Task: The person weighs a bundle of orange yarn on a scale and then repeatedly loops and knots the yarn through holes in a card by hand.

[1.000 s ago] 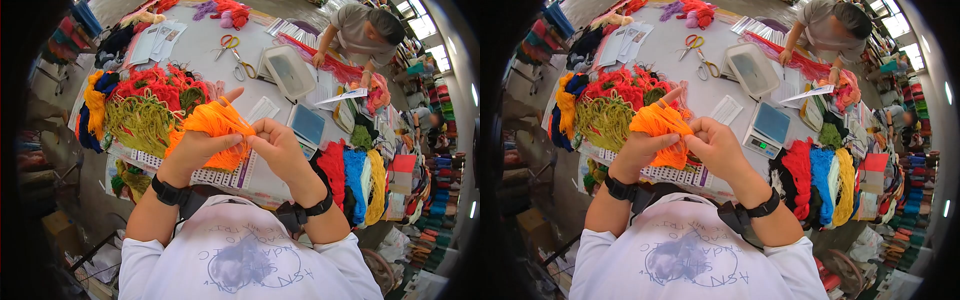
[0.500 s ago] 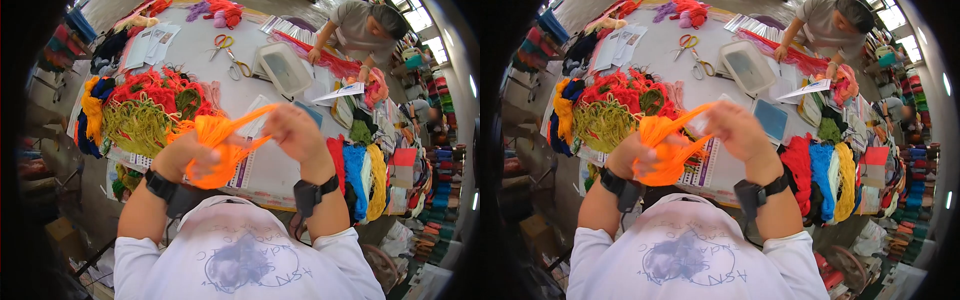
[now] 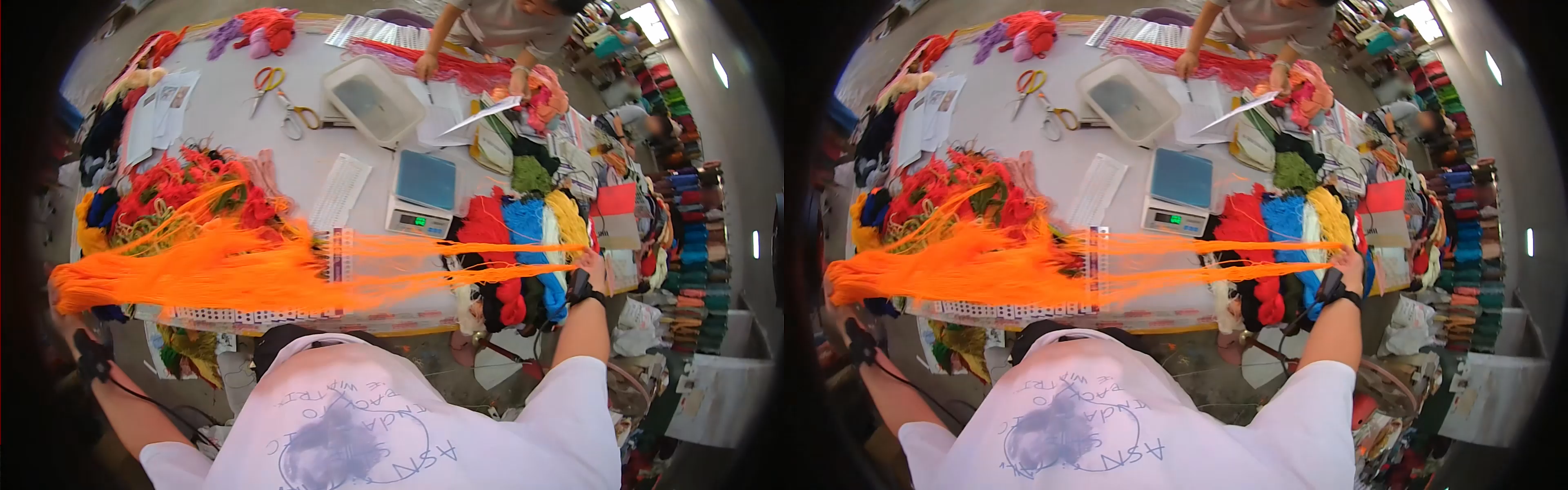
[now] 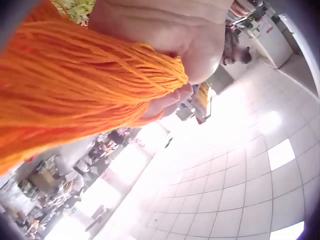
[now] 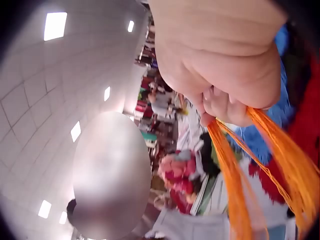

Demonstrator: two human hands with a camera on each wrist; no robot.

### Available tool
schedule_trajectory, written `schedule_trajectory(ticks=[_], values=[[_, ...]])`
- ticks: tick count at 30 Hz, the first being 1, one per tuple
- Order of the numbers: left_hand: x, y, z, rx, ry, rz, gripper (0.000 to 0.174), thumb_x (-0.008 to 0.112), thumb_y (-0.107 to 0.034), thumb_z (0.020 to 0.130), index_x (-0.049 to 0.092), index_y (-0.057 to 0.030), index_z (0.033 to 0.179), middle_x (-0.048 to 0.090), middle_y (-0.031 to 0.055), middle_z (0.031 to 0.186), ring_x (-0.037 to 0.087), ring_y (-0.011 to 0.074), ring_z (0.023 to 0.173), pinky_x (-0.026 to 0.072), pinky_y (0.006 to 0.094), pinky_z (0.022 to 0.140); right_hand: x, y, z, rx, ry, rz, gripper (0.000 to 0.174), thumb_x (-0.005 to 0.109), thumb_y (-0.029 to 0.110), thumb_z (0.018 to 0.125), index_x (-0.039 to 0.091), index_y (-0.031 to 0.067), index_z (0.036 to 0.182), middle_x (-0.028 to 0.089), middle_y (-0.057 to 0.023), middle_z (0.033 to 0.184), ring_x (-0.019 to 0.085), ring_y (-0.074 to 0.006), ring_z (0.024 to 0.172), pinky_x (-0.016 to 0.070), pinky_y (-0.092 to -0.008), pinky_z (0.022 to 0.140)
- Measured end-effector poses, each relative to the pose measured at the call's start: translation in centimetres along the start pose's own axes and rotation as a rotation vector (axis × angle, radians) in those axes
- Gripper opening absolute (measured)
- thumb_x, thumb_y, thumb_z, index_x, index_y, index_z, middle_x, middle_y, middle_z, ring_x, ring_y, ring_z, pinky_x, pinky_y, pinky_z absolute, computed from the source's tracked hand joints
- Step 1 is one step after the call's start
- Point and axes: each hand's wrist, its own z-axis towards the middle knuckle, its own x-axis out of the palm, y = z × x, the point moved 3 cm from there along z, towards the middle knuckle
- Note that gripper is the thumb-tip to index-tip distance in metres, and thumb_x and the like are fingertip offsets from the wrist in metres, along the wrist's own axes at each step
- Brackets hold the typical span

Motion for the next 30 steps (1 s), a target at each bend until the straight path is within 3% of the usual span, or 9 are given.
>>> schedule_trajectory(ticks=[2, 7, 9, 10, 11, 15, 20, 26, 30], values=[[-15.9, -9.2, 3.6, 0.115, -0.024, 0.275, 0.035, 0.042, -0.014, 0.093, 0.044, -0.0057, 0.127, 0.045, 0.0022, 0.088, 0.044, 0.0113, 0.074, 0.0372, 0.0279, 0.066, -3.1, 3.9, -0.4, -0.015, -0.096, -0.015, 0.015, 0.050, 0.016, 0.091, 0.051, 0.0084, 0.079, 0.026, 0.0045, 0.049, 0.027, -0.0088, 0.039, 0.0225, -0.0239, 0.038], [-5.4, -1.4, 7.4, 0.415, -0.056, 0.957, 0.034, 0.056, -0.007, 0.084, 0.050, -0.0053, 0.118, 0.054, 0.0080, 0.105, 0.052, 0.0181, 0.097, 0.0415, 0.0329, 0.089, 5.1, 7.6, -8.6, -0.215, 0.192, -0.199, 0.011, 0.060, 0.018, 0.089, 0.056, 0.0075, 0.089, 0.030, 0.0063, 0.053, 0.030, -0.0053, 0.044, 0.0254, -0.0212, 0.041], [17.1, 8.6, 4.7, 0.475, -0.047, 1.090, 0.034, 0.059, -0.005, 0.083, 0.052, -0.0052, 0.116, 0.056, 0.0092, 0.108, 0.054, 0.0195, 0.102, 0.0423, 0.0339, 0.094, 10.6, 8.6, -12.5, -0.282, 0.283, -0.183, 0.013, 0.058, 0.018, 0.090, 0.057, 0.0061, 0.094, 0.031, 0.0064, 0.054, 0.032, -0.0050, 0.046, 0.0276, -0.0211, 0.044], [27.9, 15.2, 4.0, 0.090, 0.150, 0.272, 0.036, 0.056, -0.010, 0.086, 0.048, -0.0045, 0.121, 0.053, 0.0075, 0.107, 0.054, 0.0189, 0.096, 0.0408, 0.0335, 0.094, 12.7, 9.4, -13.7, -0.318, 0.334, -0.163, 0.014, 0.057, 0.019, 0.091, 0.057, 0.0058, 0.096, 0.032, 0.0065, 0.055, 0.032, -0.0049, 0.047, 0.0288, -0.0211, 0.045], [25.1, 15.6, 3.9, -0.299, 0.313, -0.552, 0.039, 0.053, -0.015, 0.090, 0.044, -0.0037, 0.126, 0.051, 0.0058, 0.106, 0.053, 0.0184, 0.090, 0.0393, 0.0331, 0.093, 15.0, 10.2, -15.2, -0.323, 0.402, -0.144, 0.016, 0.054, 0.019, 0.093, 0.057, 0.0043, 0.100, 0.032, 0.0062, 0.058, 0.034, -0.0052, 0.050, 0.0304, -0.0215, 0.048], [26.7, 20.9, 3.7, -0.368, 0.298, -0.590, 0.012, 0.048, -0.019, 0.093, 0.045, -0.0084, 0.098, 0.046, 0.0018, 0.087, 0.048, 0.0124, 0.073, 0.0413, 0.0286, 0.073, 22.2, 14.1, -20.3, -0.417, 0.556, -0.139, 0.019, 0.049, 0.018, 0.096, 0.055, 0.0017, 0.102, 0.034, 0.0046, 0.062, 0.038, -0.0061, 0.056, 0.0350, -0.0216, 0.054], [26.4, 26.2, 0.7, -0.415, 0.005, -0.517, 0.033, 0.035, -0.028, 0.100, 0.038, -0.0119, 0.072, 0.035, -0.0025, 0.065, 0.038, 0.0079, 0.049, 0.0389, 0.0240, 0.048, 28.4, 15.1, -21.5, -0.562, 0.816, -0.109, 0.016, 0.054, 0.019, 0.093, 0.059, 0.0039, 0.095, 0.049, 0.0016, 0.068, 0.046, -0.0107, 0.061, 0.0397, -0.0263, 0.060], [27.8, 28.4, -2.9, -0.532, -0.063, -0.526, 0.038, 0.028, -0.033, 0.101, 0.037, -0.0115, 0.072, 0.034, -0.0009, 0.064, 0.037, 0.0092, 0.047, 0.0367, 0.0253, 0.046, 31.7, -0.5, -12.3, -0.715, 0.406, -0.513, 0.015, 0.065, 0.027, 0.083, 0.064, 0.0137, 0.089, 0.057, 0.0024, 0.074, 0.045, -0.0065, 0.062, 0.0343, -0.0211, 0.057], [31.2, 28.6, -3.4, -0.590, 0.001, -0.518, 0.036, 0.027, -0.034, 0.101, 0.036, -0.0115, 0.075, 0.034, 0.0007, 0.067, 0.037, 0.0105, 0.051, 0.0364, 0.0283, 0.052, 26.8, -19.8, -1.2, 0.094, 0.302, -0.127, 0.013, 0.062, 0.015, 0.086, 0.060, 0.0018, 0.087, 0.058, -0.0033, 0.069, 0.055, -0.0140, 0.058, 0.0483, -0.0243, 0.051]])
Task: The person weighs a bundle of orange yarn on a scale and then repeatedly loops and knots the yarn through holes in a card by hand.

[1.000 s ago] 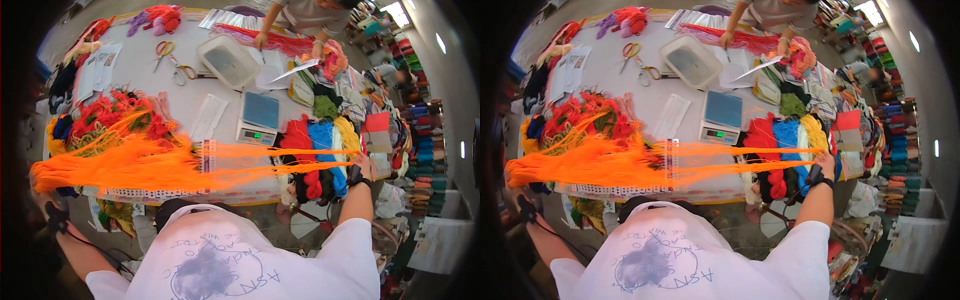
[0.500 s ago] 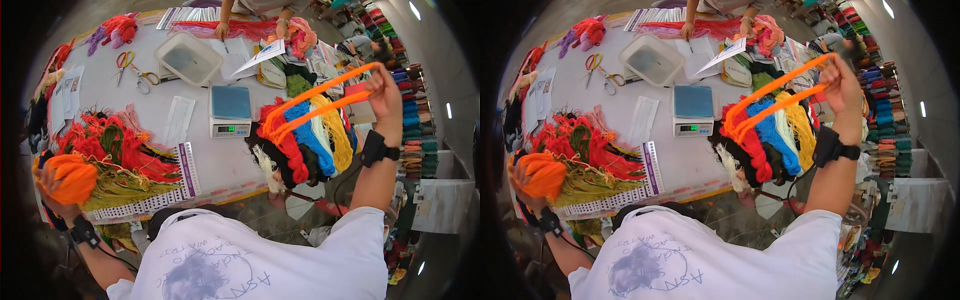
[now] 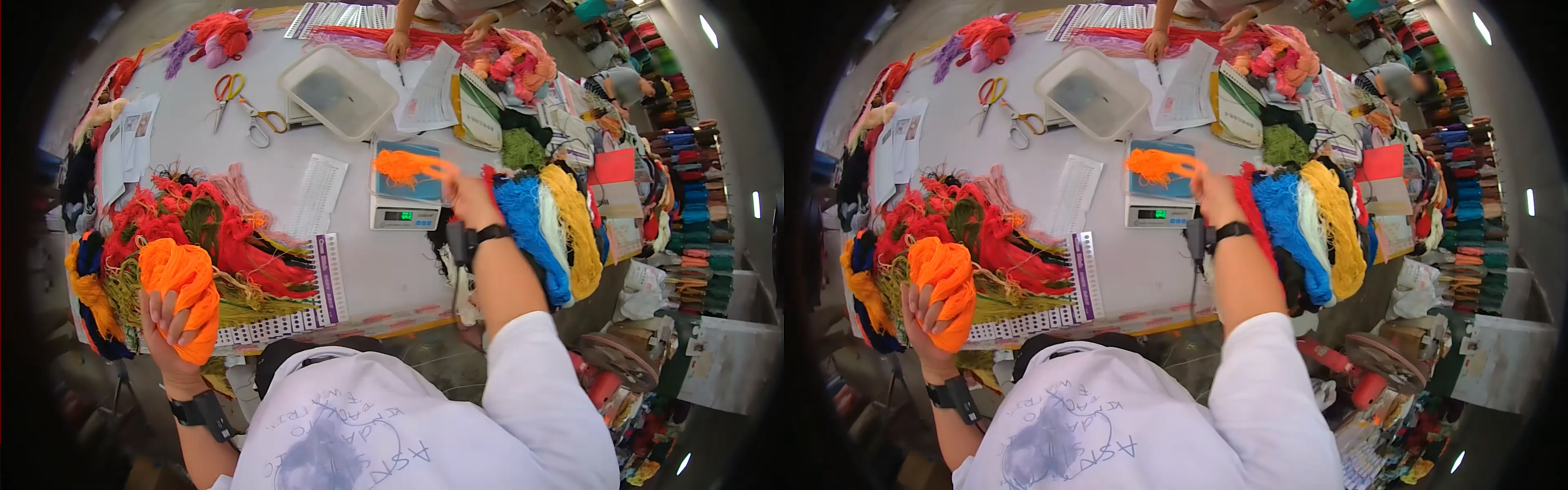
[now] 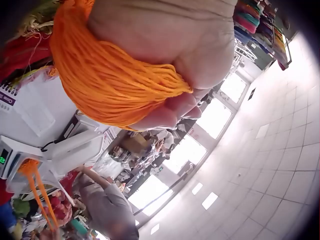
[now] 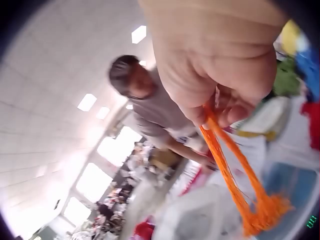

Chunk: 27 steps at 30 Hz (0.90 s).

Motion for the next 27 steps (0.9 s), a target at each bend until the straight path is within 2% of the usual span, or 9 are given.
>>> schedule_trajectory(ticks=[1, 3, 6, 7, 9, 12, 17, 21, 27], values=[[0.9, 0.4, 0.1, -0.005, -0.031, 0.009, 0.036, 0.027, -0.034, 0.101, 0.035, -0.0114, 0.075, 0.034, 0.0007, 0.068, 0.037, 0.0106, 0.051, 0.0366, 0.0287, 0.052, -2.0, -4.4, 1.4, 0.127, 0.093, 0.076, 0.015, 0.061, 0.012, 0.087, 0.058, -0.0008, 0.093, 0.060, -0.0066, 0.075, 0.061, -0.0188, 0.065, 0.0546, -0.0257, 0.058], [2.5, 1.2, 0.4, -0.003, -0.060, 0.026, 0.033, 0.029, -0.032, 0.101, 0.036, -0.0117, 0.077, 0.034, 0.0003, 0.069, 0.037, 0.0108, 0.052, 0.0363, 0.0292, 0.053, -4.9, -10.7, 1.3, 0.290, -0.065, 0.184, 0.017, 0.058, 0.015, 0.088, 0.056, 0.0006, 0.098, 0.060, -0.0130, 0.087, 0.062, -0.0220, 0.078, 0.0550, -0.0266, 0.062], [2.9, 1.5, 0.9, 0.053, -0.246, 0.100, 0.028, 0.031, -0.030, 0.101, 0.041, -0.0105, 0.083, 0.037, 0.0003, 0.072, 0.040, 0.0101, 0.056, 0.0408, 0.0262, 0.052, -8.3, -15.9, 0.5, 0.489, -0.148, 0.404, 0.021, 0.058, 0.018, 0.087, 0.054, 0.0017, 0.099, 0.060, -0.0126, 0.088, 0.061, -0.0225, 0.079, 0.0540, -0.0300, 0.066], [2.8, 1.8, 1.1, 0.042, -0.248, 0.105, 0.028, 0.031, -0.030, 0.101, 0.041, -0.0105, 0.083, 0.037, 0.0003, 0.072, 0.040, 0.0101, 0.056, 0.0408, 0.0262, 0.052, -8.3, -16.0, -0.5, 0.459, -0.255, 0.311, 0.023, 0.058, 0.020, 0.087, 0.054, 0.0027, 0.100, 0.060, -0.0115, 0.087, 0.061, -0.0221, 0.078, 0.0523, -0.0314, 0.065], [2.2, 2.4, 1.5, 0.044, -0.473, 0.160, 0.026, 0.033, -0.030, 0.100, 0.043, -0.0100, 0.088, 0.040, 0.0006, 0.075, 0.045, 0.0108, 0.059, 0.0463, 0.0278, 0.055, -8.9, -15.6, -1.7, 0.432, -0.373, 0.224, 0.024, 0.059, 0.022, 0.086, 0.053, 0.0037, 0.101, 0.059, -0.0105, 0.087, 0.060, -0.0218, 0.076, 0.0506, -0.0329, 0.064], [2.1, 4.1, 2.1, -0.020, -0.436, 0.241, 0.024, 0.035, -0.030, 0.099, 0.045, -0.0095, 0.092, 0.044, 0.0008, 0.079, 0.048, 0.0114, 0.062, 0.0499, 0.0299, 0.058, -8.5, -14.1, -1.3, 0.332, -0.234, 0.089, 0.023, 0.060, 0.026, 0.086, 0.053, 0.0066, 0.096, 0.057, -0.0066, 0.090, 0.058, -0.0193, 0.079, 0.0468, -0.0337, 0.066], [5.2, 7.2, 2.6, -0.078, -0.395, 0.400, 0.024, 0.036, -0.030, 0.099, 0.045, -0.0091, 0.093, 0.045, 0.0029, 0.081, 0.048, 0.0127, 0.063, 0.0494, 0.0305, 0.058, -7.4, -12.9, 0.6, 0.284, -0.247, 0.085, 0.023, 0.063, 0.025, 0.083, 0.053, 0.0080, 0.096, 0.054, -0.0038, 0.085, 0.054, -0.0173, 0.077, 0.0445, -0.0337, 0.071], [5.9, 7.2, 2.5, -0.076, -0.324, 0.499, 0.023, 0.036, -0.029, 0.098, 0.045, -0.0085, 0.092, 0.046, 0.0050, 0.082, 0.048, 0.0139, 0.063, 0.0480, 0.0304, 0.057, -6.5, -12.4, 1.2, 0.289, -0.278, 0.049, 0.027, 0.063, 0.024, 0.081, 0.053, 0.0082, 0.100, 0.052, -0.0039, 0.093, 0.052, -0.0174, 0.082, 0.0429, -0.0360, 0.073], [4.6, 6.7, 2.0, -0.055, -0.374, 0.486, 0.022, 0.034, -0.028, 0.099, 0.044, -0.0085, 0.095, 0.045, 0.0043, 0.084, 0.047, 0.0123, 0.065, 0.0484, 0.0297, 0.058, -5.7, -12.1, 1.5, 0.305, -0.293, -0.001, 0.030, 0.064, 0.024, 0.081, 0.053, 0.0082, 0.104, 0.052, -0.0043, 0.098, 0.052, -0.0177, 0.085, 0.0419, -0.0360, 0.075]])
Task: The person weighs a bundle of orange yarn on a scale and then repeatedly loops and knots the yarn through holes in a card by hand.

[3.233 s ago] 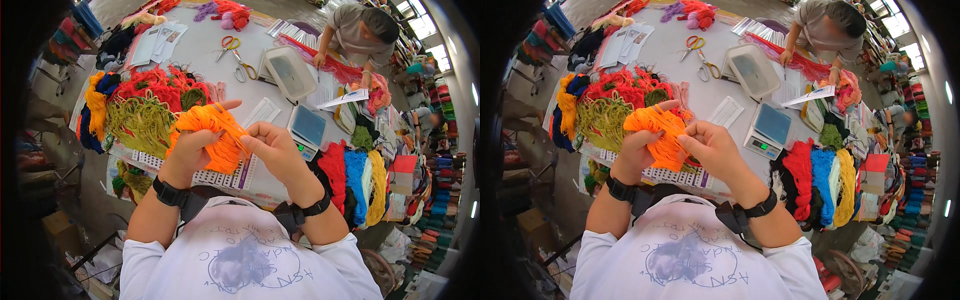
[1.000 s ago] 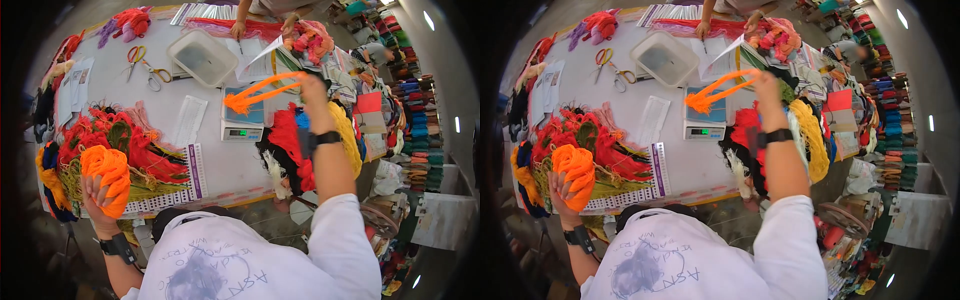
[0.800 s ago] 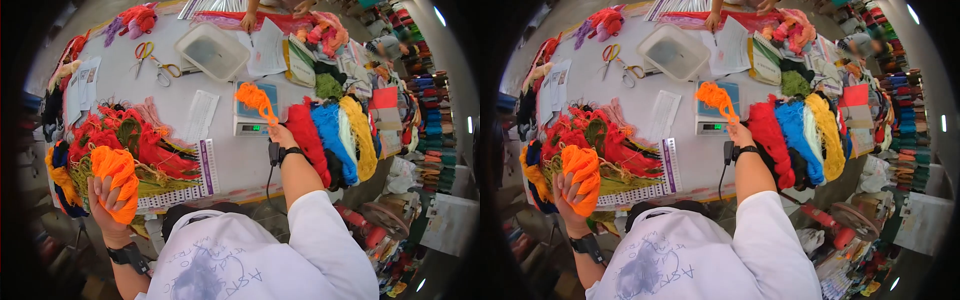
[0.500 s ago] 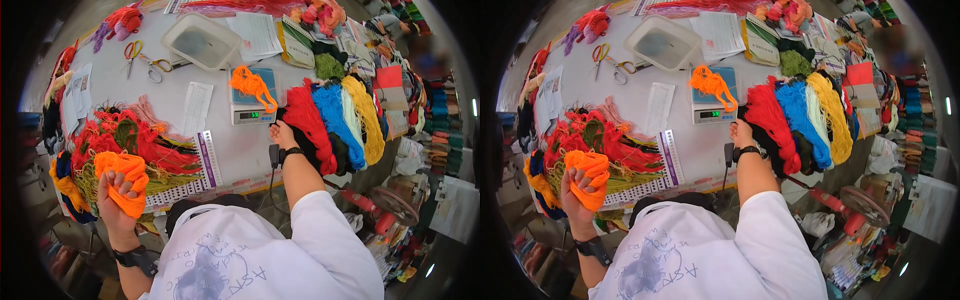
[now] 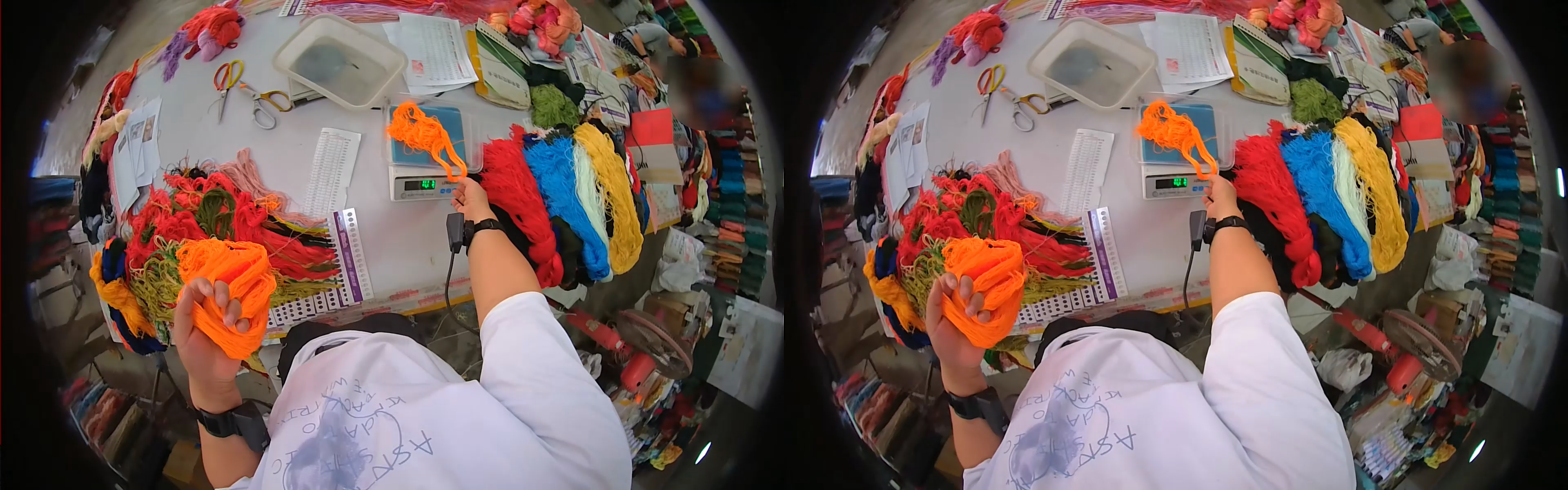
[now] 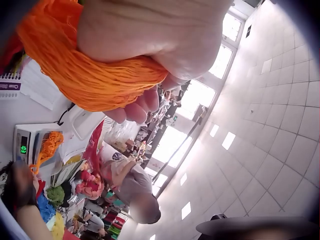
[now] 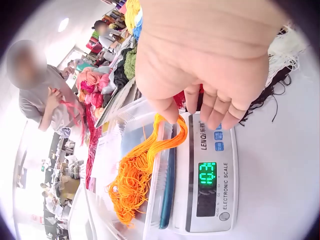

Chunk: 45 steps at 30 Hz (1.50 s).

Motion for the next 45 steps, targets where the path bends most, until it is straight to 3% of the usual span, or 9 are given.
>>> schedule_trajectory(ticks=[5, 8, 9, 14, 18, 25, 31, 37, 45], values=[[-0.2, 0.2, -0.1, 0.026, 0.021, -0.091, 0.028, 0.036, -0.034, 0.098, 0.047, -0.0085, 0.101, 0.048, 0.0072, 0.090, 0.052, 0.0195, 0.075, 0.0506, 0.0355, 0.065, 0.5, -0.2, 0.1, -0.062, 0.033, -0.076, 0.027, 0.065, 0.024, 0.081, 0.055, 0.0116, 0.104, 0.052, -0.0021, 0.095, 0.049, -0.0147, 0.083, 0.0405, -0.0342, 0.066], [-1.8, 0.6, 0.3, 0.015, 0.229, -0.277, 0.051, 0.038, -0.050, 0.093, 0.045, -0.0136, 0.129, 0.048, 0.0143, 0.124, 0.054, 0.0314, 0.103, 0.0491, 0.0438, 0.079, -0.6, -0.3, 3.0, -0.102, 0.202, -0.062, 0.018, 0.061, 0.029, 0.083, 0.058, 0.0112, 0.083, 0.046, 0.0002, 0.062, 0.047, -0.0140, 0.055, 0.0370, -0.0328, 0.049], [-1.4, 0.5, 0.6, 0.009, 0.270, -0.310, 0.056, 0.037, -0.053, 0.092, 0.042, -0.0155, 0.134, 0.045, 0.0147, 0.132, 0.052, 0.0329, 0.109, 0.0481, 0.0454, 0.082, 0.6, 1.5, -1.1, -0.171, -0.037, -0.171, 0.025, 0.056, 0.030, 0.085, 0.059, 0.0079, 0.074, 0.044, -0.0003, 0.055, 0.043, -0.0136, 0.049, 0.0348, -0.0332, 0.047], [-1.1, 0.4, 1.3, 0.001, 0.464, -0.396, 0.064, 0.033, -0.058, 0.091, 0.032, -0.0198, 0.142, 0.032, 0.0147, 0.144, 0.042, 0.0388, 0.122, 0.0448, 0.0468, 0.088, 8.0, 6.8, -14.0, -1.160, 0.049, -0.474, 0.019, 0.051, 0.017, 0.084, 0.058, 0.0003, 0.080, 0.051, -0.0011, 0.064, 0.048, -0.0127, 0.055, 0.0388, -0.0297, 0.052], [-1.4, 0.6, 0.9, 0.033, 0.539, -0.489, 0.063, 0.032, -0.061, 0.090, 0.037, -0.0227, 0.140, 0.030, 0.0121, 0.146, 0.037, 0.0428, 0.127, 0.0452, 0.0495, 0.088, 16.2, 6.2, -28.5, -0.639, 0.648, -0.477, 0.016, 0.050, 0.019, 0.090, 0.056, 0.0041, 0.093, 0.046, 0.0040, 0.062, 0.043, -0.0051, 0.051, 0.0353, -0.0211, 0.046], [-2.4, -0.6, -1.1, 0.057, 0.759, -0.545, 0.068, 0.033, -0.065, 0.088, 0.039, -0.0211, 0.139, 0.029, 0.0149, 0.146, 0.030, 0.0407, 0.131, 0.0415, 0.0525, 0.094, 21.0, 2.2, -47.5, -0.637, 1.242, -0.733, 0.026, 0.050, 0.021, 0.094, 0.060, 0.0004, 0.107, 0.059, -0.0018, 0.073, 0.050, -0.0068, 0.057, 0.0398, -0.0211, 0.051], [-2.4, -2.4, -2.7, 0.170, 0.789, -0.623, 0.068, 0.032, -0.067, 0.087, 0.046, -0.0201, 0.135, 0.025, 0.0178, 0.147, 0.027, 0.0379, 0.133, 0.0391, 0.0535, 0.096, 16.2, -0.2, -47.1, -1.041, 1.094, -1.167, 0.024, 0.053, 0.020, 0.090, 0.062, 0.0009, 0.101, 0.064, -0.0124, 0.083, 0.060, -0.0186, 0.064, 0.0478, -0.0310, 0.062], [-1.3, -1.5, -2.9, 0.164, 0.613, -0.438, 0.065, 0.028, -0.067, 0.088, 0.056, -0.0216, 0.126, 0.025, 0.0208, 0.146, 0.032, 0.0408, 0.129, 0.0373, 0.0507, 0.100, 15.9, -0.1, -48.1, -1.364, 1.078, -0.790, 0.022, 0.065, 0.014, 0.078, 0.064, 0.0052, 0.099, 0.061, -0.0103, 0.084, 0.060, -0.0227, 0.078, 0.0470, -0.0312, 0.069], [0.1, -1.0, -3.1, 0.272, 0.634, -0.003, 0.072, 0.023, -0.065, 0.090, 0.054, -0.0115, 0.127, 0.025, 0.0226, 0.146, 0.038, 0.0342, 0.127, 0.0314, 0.0460, 0.105, 16.3, -2.9, -47.5, -1.429, 1.097, -0.983, 0.020, 0.070, 0.006, 0.070, 0.063, 0.0015, 0.088, 0.054, -0.0057, 0.081, 0.053, -0.0128, 0.072, 0.0445, -0.0248, 0.065]])
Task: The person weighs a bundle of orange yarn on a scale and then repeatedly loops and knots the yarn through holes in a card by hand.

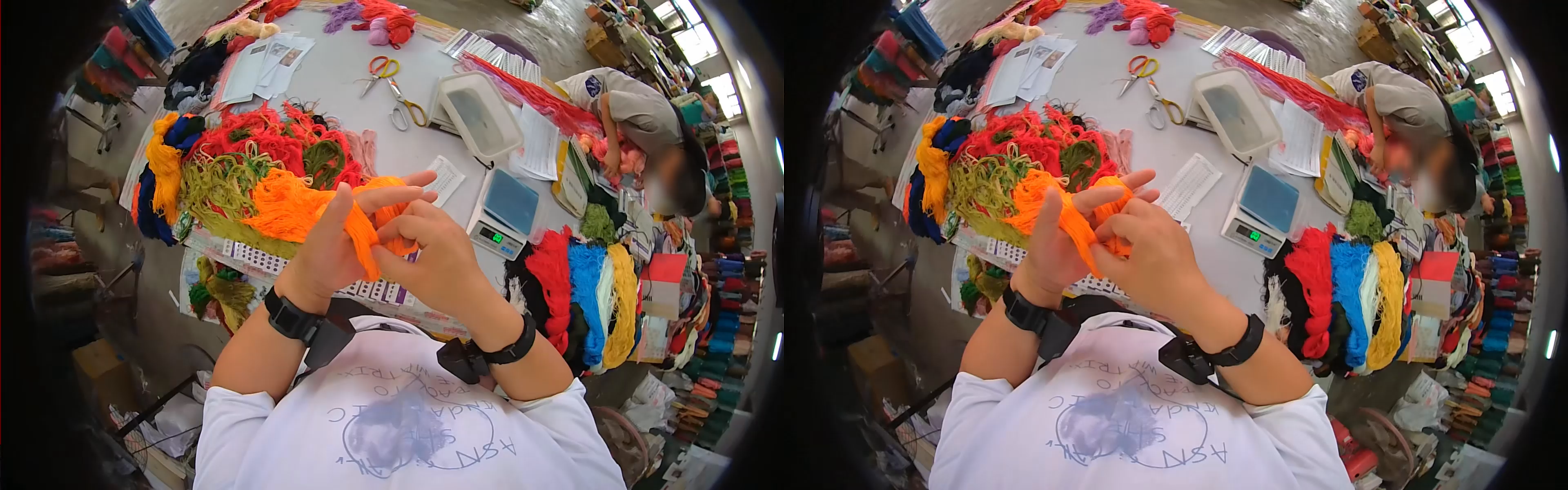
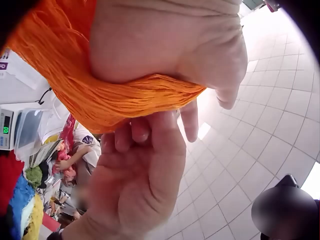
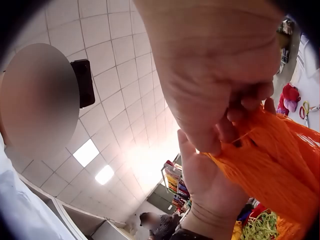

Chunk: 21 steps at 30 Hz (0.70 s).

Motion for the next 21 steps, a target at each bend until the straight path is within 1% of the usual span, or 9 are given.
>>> schedule_trajectory(ticks=[1, 4, 6, 7, 9, 12, 17, 19, 21], values=[[0.2, -0.2, -0.1, 0.003, -0.003, 0.002, 0.072, 0.023, -0.065, 0.090, 0.054, -0.0115, 0.127, 0.025, 0.0226, 0.146, 0.038, 0.0342, 0.127, 0.0314, 0.0460, 0.105, 0.2, -0.4, 0.0, 0.046, -0.003, 0.018, 0.018, 0.070, 0.005, 0.070, 0.062, 0.0011, 0.085, 0.054, -0.0048, 0.081, 0.053, -0.0120, 0.071, 0.0441, -0.0240, 0.064], [0.3, -0.9, -0.2, -0.053, -0.094, -0.012, 0.064, 0.038, -0.056, 0.091, 0.053, -0.0037, 0.123, 0.036, 0.0201, 0.140, 0.045, 0.0286, 0.123, 0.0355, 0.0403, 0.103, 0.1, -1.4, 0.0, 0.164, -0.033, 0.223, 0.014, 0.069, 0.006, 0.071, 0.062, 0.0015, 0.081, 0.054, -0.0027, 0.080, 0.051, -0.0097, 0.069, 0.0429, -0.0234, 0.063], [0.1, -1.7, -0.4, -0.070, -0.140, 0.258, 0.048, 0.059, -0.034, 0.086, 0.054, 0.0003, 0.120, 0.051, 0.0120, 0.121, 0.052, 0.0195, 0.110, 0.0409, 0.0320, 0.096, -0.4, -1.6, 0.2, 0.212, -0.007, 0.266, 0.012, 0.068, 0.006, 0.071, 0.061, 0.0017, 0.080, 0.054, -0.0019, 0.079, 0.050, -0.0088, 0.068, 0.0424, -0.0233, 0.063], [0.2, -2.3, -0.5, -0.070, -0.140, 0.255, 0.048, 0.059, -0.034, 0.086, 0.054, 0.0003, 0.120, 0.051, 0.0120, 0.121, 0.052, 0.0195, 0.110, 0.0409, 0.0320, 0.096, -0.5, -1.7, 0.3, 0.261, 0.017, 0.311, 0.011, 0.068, 0.007, 0.072, 0.061, 0.0019, 0.078, 0.054, -0.0011, 0.078, 0.049, -0.0079, 0.068, 0.0418, -0.0231, 0.063], [0.2, -3.0, -0.8, -0.232, -0.194, 0.510, 0.045, 0.065, -0.010, 0.076, 0.055, -0.0004, 0.119, 0.054, 0.0025, 0.100, 0.053, 0.0112, 0.095, 0.0430, 0.0253, 0.086, -0.5, -1.9, 0.4, 0.254, 0.006, 0.309, 0.010, 0.067, 0.007, 0.070, 0.060, 0.0022, 0.076, 0.053, -0.0013, 0.077, 0.047, -0.0081, 0.065, 0.0406, -0.0231, 0.060], [-0.5, -2.9, -0.8, -0.229, -0.197, 0.510, 0.044, 0.060, -0.001, 0.074, 0.056, -0.0010, 0.118, 0.052, -0.0010, 0.091, 0.051, 0.0083, 0.088, 0.0420, 0.0225, 0.082, -0.1, -2.1, 0.4, 0.237, 0.002, 0.342, 0.010, 0.067, 0.007, 0.068, 0.060, 0.0025, 0.074, 0.051, -0.0014, 0.074, 0.046, -0.0084, 0.063, 0.0390, -0.0231, 0.057], [-0.1, -3.6, -0.8, -0.200, -0.197, 0.578, 0.046, 0.051, 0.003, 0.070, 0.058, 0.0007, 0.115, 0.055, 0.0009, 0.092, 0.053, 0.0092, 0.088, 0.0425, 0.0235, 0.082, 0.4, -2.7, 0.5, 0.210, -0.021, 0.465, 0.007, 0.065, 0.004, 0.070, 0.058, 0.0026, 0.072, 0.051, 0.0004, 0.074, 0.044, -0.0069, 0.063, 0.0378, -0.0228, 0.058], [-0.4, -3.6, -0.9, -0.185, -0.183, 0.590, 0.047, 0.049, 0.005, 0.069, 0.058, 0.0016, 0.115, 0.057, 0.0019, 0.093, 0.054, 0.0098, 0.089, 0.0431, 0.0243, 0.082, 0.7, -2.7, 0.6, 0.377, -0.022, 0.911, 0.004, 0.060, 0.001, 0.074, 0.057, 0.0019, 0.076, 0.055, 0.0012, 0.078, 0.047, -0.0057, 0.068, 0.0393, -0.0216, 0.062], [-0.8, -3.6, -1.2, -0.110, -0.306, 0.520, 0.048, 0.042, 0.005, 0.066, 0.062, 0.0019, 0.109, 0.058, 0.0045, 0.096, 0.055, 0.0102, 0.088, 0.0454, 0.0242, 0.080, 0.7, -4.0, 0.5, 0.426, 0.009, 1.001, 0.003, 0.058, 0.001, 0.077, 0.056, 0.0011, 0.079, 0.057, 0.0002, 0.079, 0.050, -0.0059, 0.071, 0.0410, -0.0215, 0.064]])
